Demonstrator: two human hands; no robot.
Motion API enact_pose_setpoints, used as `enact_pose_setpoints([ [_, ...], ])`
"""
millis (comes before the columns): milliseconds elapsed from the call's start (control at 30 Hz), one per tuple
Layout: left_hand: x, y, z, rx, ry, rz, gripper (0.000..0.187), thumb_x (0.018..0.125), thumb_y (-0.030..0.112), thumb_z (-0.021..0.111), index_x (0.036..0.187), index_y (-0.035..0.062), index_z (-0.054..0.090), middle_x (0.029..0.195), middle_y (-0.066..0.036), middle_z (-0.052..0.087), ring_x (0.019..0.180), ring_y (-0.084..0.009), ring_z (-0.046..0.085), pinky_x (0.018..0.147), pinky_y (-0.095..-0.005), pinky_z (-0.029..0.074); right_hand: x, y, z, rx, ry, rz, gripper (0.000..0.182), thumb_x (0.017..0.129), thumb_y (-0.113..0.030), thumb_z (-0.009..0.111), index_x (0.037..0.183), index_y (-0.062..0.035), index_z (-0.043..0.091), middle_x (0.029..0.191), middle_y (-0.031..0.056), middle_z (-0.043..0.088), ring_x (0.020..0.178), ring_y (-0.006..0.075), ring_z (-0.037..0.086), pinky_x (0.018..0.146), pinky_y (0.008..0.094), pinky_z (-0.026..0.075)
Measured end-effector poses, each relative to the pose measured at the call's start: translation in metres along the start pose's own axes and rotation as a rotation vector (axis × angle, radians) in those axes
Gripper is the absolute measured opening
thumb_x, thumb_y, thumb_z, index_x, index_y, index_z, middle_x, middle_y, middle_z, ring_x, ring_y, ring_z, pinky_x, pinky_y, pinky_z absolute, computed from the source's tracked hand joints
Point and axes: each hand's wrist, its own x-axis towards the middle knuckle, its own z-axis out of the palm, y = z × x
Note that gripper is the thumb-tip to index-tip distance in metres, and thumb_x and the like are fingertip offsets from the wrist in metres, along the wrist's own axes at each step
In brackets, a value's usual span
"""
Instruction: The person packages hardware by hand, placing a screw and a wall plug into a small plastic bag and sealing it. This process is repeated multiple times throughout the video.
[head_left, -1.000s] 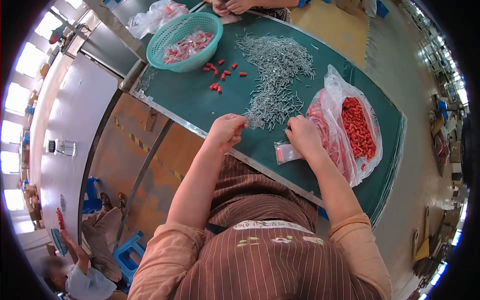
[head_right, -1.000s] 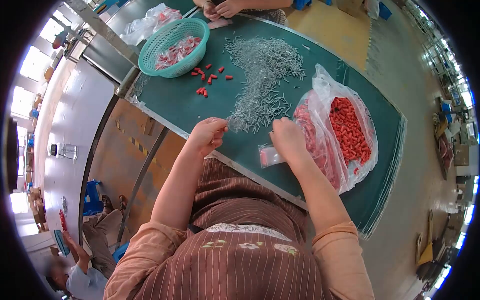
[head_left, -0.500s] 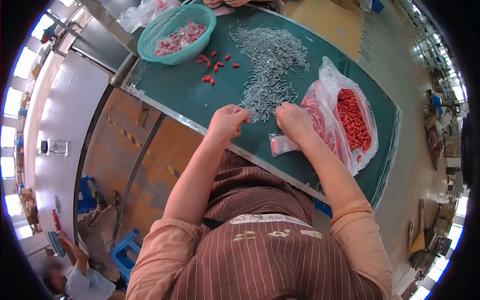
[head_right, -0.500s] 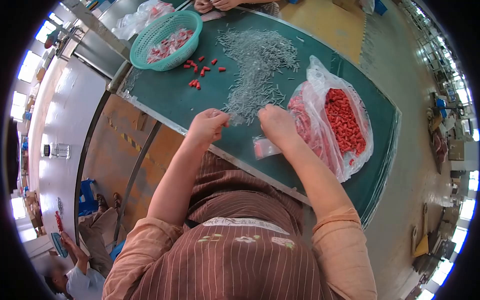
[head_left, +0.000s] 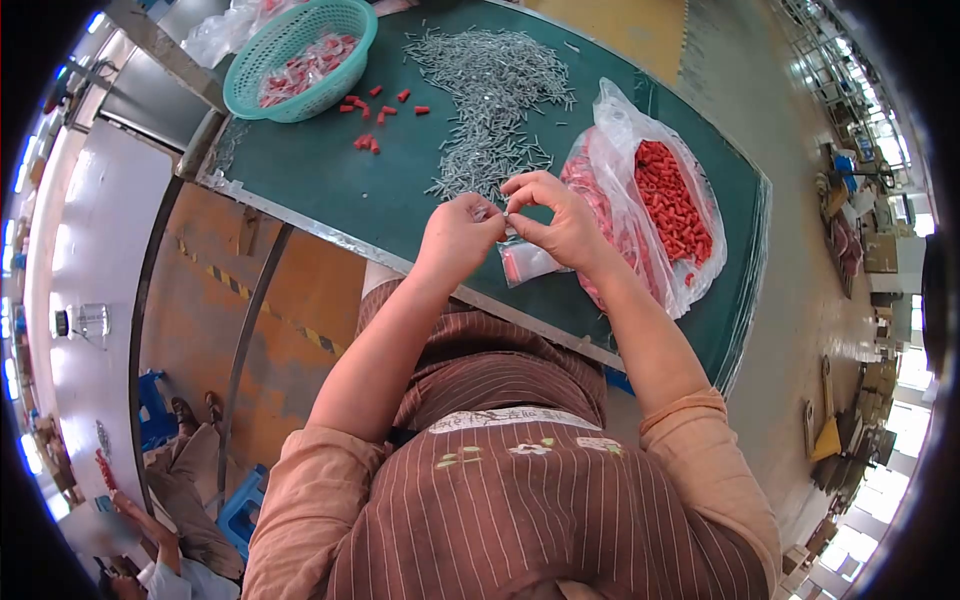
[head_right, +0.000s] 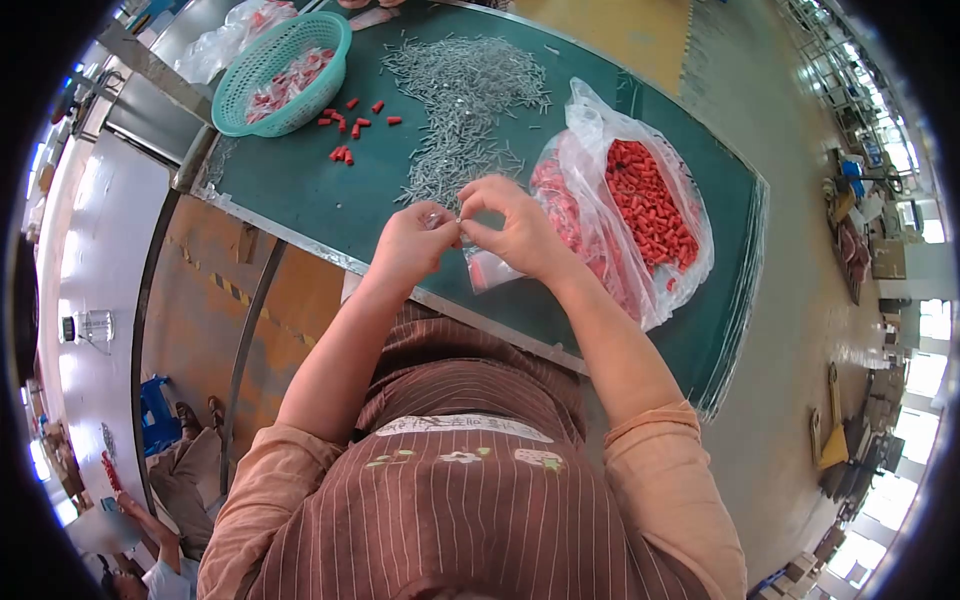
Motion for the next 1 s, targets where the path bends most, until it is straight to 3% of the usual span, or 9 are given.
enact_pose_setpoints([
  [233,-0.004,0.009,0.009,0.075,0.004,0.06,0.016,0.084,0.019,0.067,0.083,0.0034,0.062,0.07,-0.001,0.064,0.052,-0.0063,0.049,0.045,-0.0234,0.038,-0.02,-0.021,-0.016,-0.141,0.093,-0.092,0.016,0.077,-0.007,0.07,0.091,-0.0057,0.064,0.116,0.0123,0.061,0.112,0.0303,0.057,0.097,0.0384,0.044],
  [367,-0.003,0.008,0.02,0.04,-0.068,0.064,0.015,0.084,0.017,0.066,0.082,0.0028,0.063,0.069,-0.001,0.063,0.051,-0.006,0.048,0.045,-0.0233,0.036,-0.032,-0.024,-0.017,-0.643,0.141,-0.31,0.017,0.07,-0.011,0.073,0.083,-0.0049,0.063,0.109,0.0091,0.063,0.101,0.028,0.059,0.086,0.0417,0.046],
  [467,-0.007,0.007,0.033,0.016,-0.112,0.034,0.013,0.084,0.015,0.065,0.082,0.0024,0.063,0.068,-0.001,0.062,0.049,-0.0057,0.046,0.044,-0.0233,0.035,-0.048,-0.037,-0.021,-0.632,0.119,-0.296,0.016,0.07,-0.01,0.072,0.081,-0.0051,0.062,0.108,0.0069,0.063,0.098,0.0272,0.06,0.084,0.0418,0.046],
  [633,-0.019,0.018,0.04,0.043,-0.164,-0.008,0.016,0.084,0.015,0.066,0.086,-0.0006,0.065,0.069,-0.005,0.066,0.061,-0.0077,0.057,0.057,-0.025,0.045,-0.061,-0.022,-0.084,-0.482,0.414,0.004,0.007,0.083,-0.01,0.065,0.088,-0.0051,0.064,0.097,0.0111,0.065,0.094,0.031,0.061,0.081,0.0404,0.048],
  [667,-0.019,0.014,0.041,0.025,-0.172,-0.01,0.017,0.085,0.016,0.066,0.086,-0.0009,0.065,0.069,-0.004,0.066,0.061,-0.0072,0.057,0.057,-0.0245,0.045,-0.061,-0.01,-0.108,-0.519,0.406,0.282,0.015,0.084,-0.011,0.064,0.098,-0.0047,0.066,0.102,0.013,0.066,0.095,0.0334,0.062,0.083,0.0407,0.049],
  [767,-0.026,0.019,0.046,0.042,-0.193,0.002,0.015,0.085,0.014,0.065,0.086,-0.0012,0.065,0.07,-0.004,0.066,0.062,-0.0069,0.055,0.057,-0.0242,0.043,-0.07,0.056,-0.142,-0.73,0.28,0.678,0.041,0.086,-0.025,0.065,0.12,-0.0018,0.061,0.117,0.0236,0.06,0.106,0.037,0.061,0.091,0.0435,0.049],
  [800,-0.028,0.023,0.048,0.044,-0.201,-0.003,0.015,0.086,0.014,0.065,0.086,-0.0011,0.065,0.07,-0.004,0.066,0.062,-0.0069,0.055,0.057,-0.0243,0.043,-0.068,0.063,-0.142,-0.685,0.177,0.688,0.043,0.085,-0.024,0.066,0.122,-0.0029,0.06,0.119,0.0248,0.059,0.106,0.0376,0.061,0.092,0.0439,0.048],
  [867,-0.028,0.022,0.05,0.037,-0.197,-0.002,0.014,0.086,0.013,0.065,0.086,-0.0014,0.065,0.07,-0.004,0.066,0.062,-0.0068,0.054,0.057,-0.0246,0.043,-0.071,0.074,-0.131,-0.737,0.256,0.523,0.04,0.084,-0.022,0.067,0.12,-0.0031,0.062,0.112,0.0237,0.063,0.104,0.0372,0.062,0.09,0.0439,0.049],
  [1000,-0.027,0.019,0.044,0.028,-0.168,-0.029,0.014,0.086,0.012,0.065,0.087,-0.0017,0.064,0.071,-0.004,0.066,0.063,-0.0069,0.055,0.058,-0.0243,0.043,-0.069,0.088,-0.13,-0.627,0.298,0.506,0.031,0.083,-0.019,0.068,0.11,-0.0023,0.067,0.099,0.0209,0.069,0.096,0.0355,0.065,0.087,0.042,0.051],
])
